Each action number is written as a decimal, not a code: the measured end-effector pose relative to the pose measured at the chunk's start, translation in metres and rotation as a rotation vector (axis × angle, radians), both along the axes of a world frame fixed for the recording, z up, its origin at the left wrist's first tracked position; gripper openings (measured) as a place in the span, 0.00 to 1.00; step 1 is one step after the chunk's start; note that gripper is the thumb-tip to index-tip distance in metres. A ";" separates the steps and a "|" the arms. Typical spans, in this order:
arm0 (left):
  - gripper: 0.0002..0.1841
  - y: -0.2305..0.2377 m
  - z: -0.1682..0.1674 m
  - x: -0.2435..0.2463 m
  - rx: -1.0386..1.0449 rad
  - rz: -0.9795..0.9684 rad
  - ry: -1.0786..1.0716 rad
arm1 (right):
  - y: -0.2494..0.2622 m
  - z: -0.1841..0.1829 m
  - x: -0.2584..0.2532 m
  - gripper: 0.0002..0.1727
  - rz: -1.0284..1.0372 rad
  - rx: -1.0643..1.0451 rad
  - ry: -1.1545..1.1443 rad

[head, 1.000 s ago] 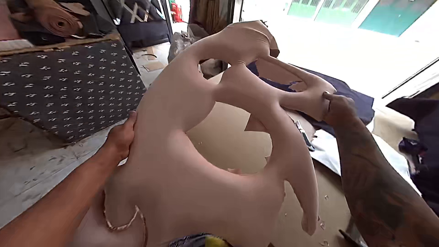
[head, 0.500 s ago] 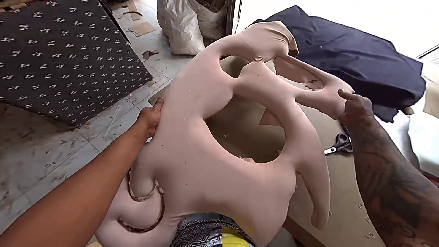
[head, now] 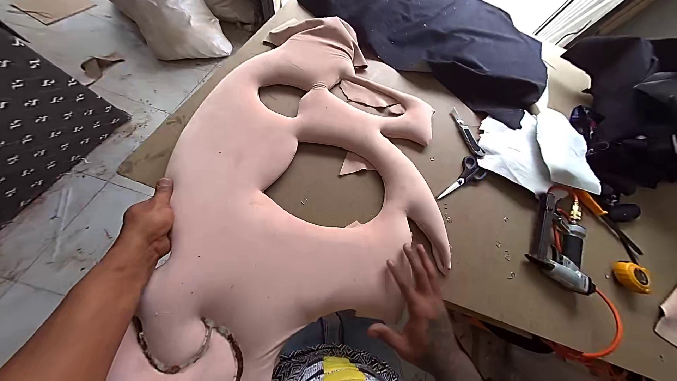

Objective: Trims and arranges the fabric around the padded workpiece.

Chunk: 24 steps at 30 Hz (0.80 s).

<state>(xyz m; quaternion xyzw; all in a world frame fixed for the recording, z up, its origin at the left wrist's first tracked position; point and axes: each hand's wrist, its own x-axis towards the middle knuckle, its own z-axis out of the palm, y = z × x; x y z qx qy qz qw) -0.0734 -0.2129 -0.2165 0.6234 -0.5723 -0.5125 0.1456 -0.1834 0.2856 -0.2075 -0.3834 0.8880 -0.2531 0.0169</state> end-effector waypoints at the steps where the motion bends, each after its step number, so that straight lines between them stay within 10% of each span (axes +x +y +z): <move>1: 0.45 0.004 0.000 0.001 0.000 -0.001 0.000 | 0.004 -0.020 0.009 0.64 -0.013 0.021 0.024; 7: 0.44 0.049 0.002 0.025 -0.035 0.109 0.044 | 0.027 -0.031 -0.022 0.41 0.072 -0.098 0.020; 16: 0.36 0.192 -0.010 0.049 -0.011 0.254 0.182 | 0.067 -0.025 -0.078 0.46 0.218 0.267 0.263; 24: 0.45 0.332 0.030 0.037 -0.795 -0.730 -0.317 | 0.088 -0.036 -0.079 0.52 0.310 0.250 0.280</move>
